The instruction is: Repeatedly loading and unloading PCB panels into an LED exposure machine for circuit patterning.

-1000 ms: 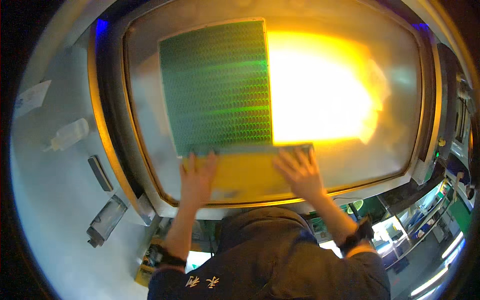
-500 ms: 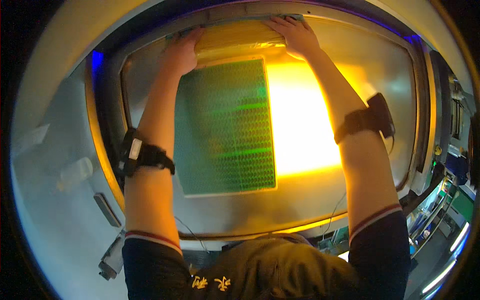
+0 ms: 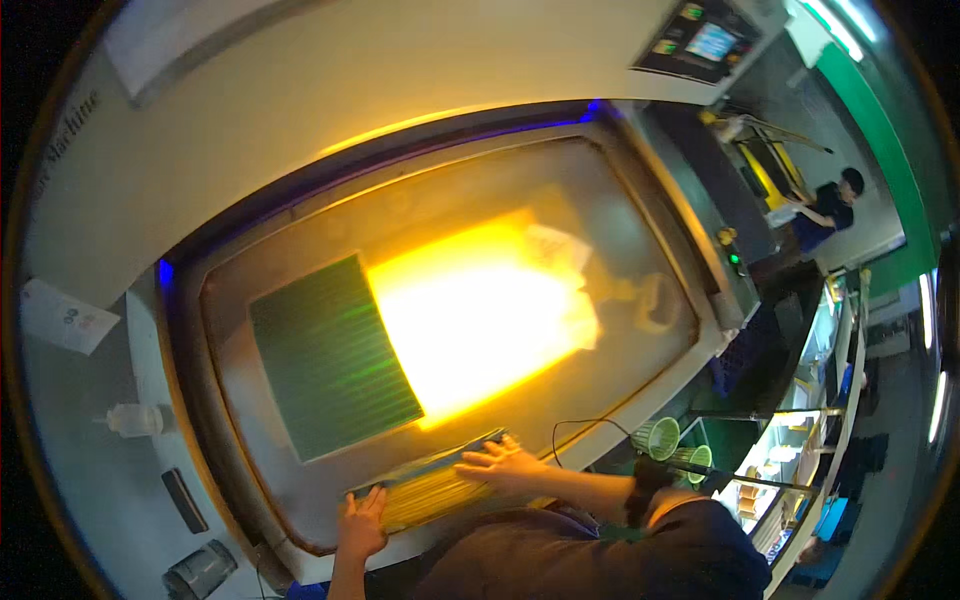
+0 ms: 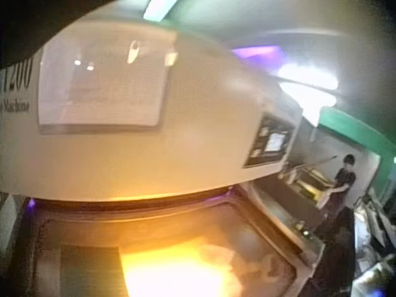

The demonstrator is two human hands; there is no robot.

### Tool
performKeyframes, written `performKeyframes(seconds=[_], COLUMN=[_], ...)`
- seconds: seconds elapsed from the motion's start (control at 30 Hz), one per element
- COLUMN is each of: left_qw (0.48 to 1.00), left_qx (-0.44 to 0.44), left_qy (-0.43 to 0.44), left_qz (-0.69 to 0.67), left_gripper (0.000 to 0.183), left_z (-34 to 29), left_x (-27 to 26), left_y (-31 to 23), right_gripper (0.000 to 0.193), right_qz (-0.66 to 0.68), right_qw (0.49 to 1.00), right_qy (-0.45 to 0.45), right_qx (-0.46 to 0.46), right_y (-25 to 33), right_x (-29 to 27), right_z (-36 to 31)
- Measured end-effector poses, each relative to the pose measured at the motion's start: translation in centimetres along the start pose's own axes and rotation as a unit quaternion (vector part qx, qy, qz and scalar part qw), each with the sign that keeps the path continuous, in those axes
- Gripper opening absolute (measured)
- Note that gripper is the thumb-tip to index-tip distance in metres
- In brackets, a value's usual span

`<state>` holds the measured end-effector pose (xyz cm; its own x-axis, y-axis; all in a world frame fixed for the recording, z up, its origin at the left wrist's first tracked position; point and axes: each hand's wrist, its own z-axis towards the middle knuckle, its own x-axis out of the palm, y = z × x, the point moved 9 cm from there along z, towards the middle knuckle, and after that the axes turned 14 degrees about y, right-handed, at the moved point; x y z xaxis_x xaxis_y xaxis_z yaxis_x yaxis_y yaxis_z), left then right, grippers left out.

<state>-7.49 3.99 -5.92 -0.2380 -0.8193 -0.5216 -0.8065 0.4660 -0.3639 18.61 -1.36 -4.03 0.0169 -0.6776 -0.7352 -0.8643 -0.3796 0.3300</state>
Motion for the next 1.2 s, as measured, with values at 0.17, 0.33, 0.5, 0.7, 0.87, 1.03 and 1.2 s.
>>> performKeyframes(seconds=[0.17, 0.33, 0.5, 0.7, 0.87, 1.03, 1.2], left_qw=[0.997, 0.988, 0.952, 0.979, 0.982, 0.973, 0.827], left_qx=[-0.036, 0.095, 0.148, -0.049, -0.086, -0.031, -0.312], left_qy=[-0.048, 0.021, 0.131, 0.077, -0.165, -0.206, -0.136], left_qz=[0.045, -0.118, -0.233, -0.185, -0.009, -0.096, -0.447], left_gripper=[0.083, 0.075, 0.070, 0.059, 0.043, 0.048, 0.041], left_z=[-1.2, -2.5, -0.5, 6.8, 12.7, 18.8, 18.9], left_x=[0.8, 3.7, 15.3, 23.8, 21.1, 38.4, 33.3], left_y=[-0.9, -13.2, -24.8, -29.9, -31.4, -14.4, -16.8], right_gripper=[0.066, 0.053, 0.044, 0.049, 0.059, 0.055, 0.048], right_qz=[0.032, 0.176, 0.153, 0.021, 0.188, 0.262, 0.306], right_qw=[0.998, 0.975, 0.964, 0.996, 0.978, 0.960, 0.925], right_qy=[-0.048, 0.097, 0.213, 0.087, -0.008, 0.039, 0.074], right_qx=[0.003, -0.092, -0.047, 0.012, 0.093, 0.092, 0.215], right_y=[0.5, -4.9, -6.8, -11.2, -15.7, -19.2, -23.9], right_x=[0.9, 6.7, 7.6, 17.8, 19.1, 26.7, 35.0], right_z=[-1.5, -7.0, -22.0, -25.7, -32.1, -36.0, -44.4])
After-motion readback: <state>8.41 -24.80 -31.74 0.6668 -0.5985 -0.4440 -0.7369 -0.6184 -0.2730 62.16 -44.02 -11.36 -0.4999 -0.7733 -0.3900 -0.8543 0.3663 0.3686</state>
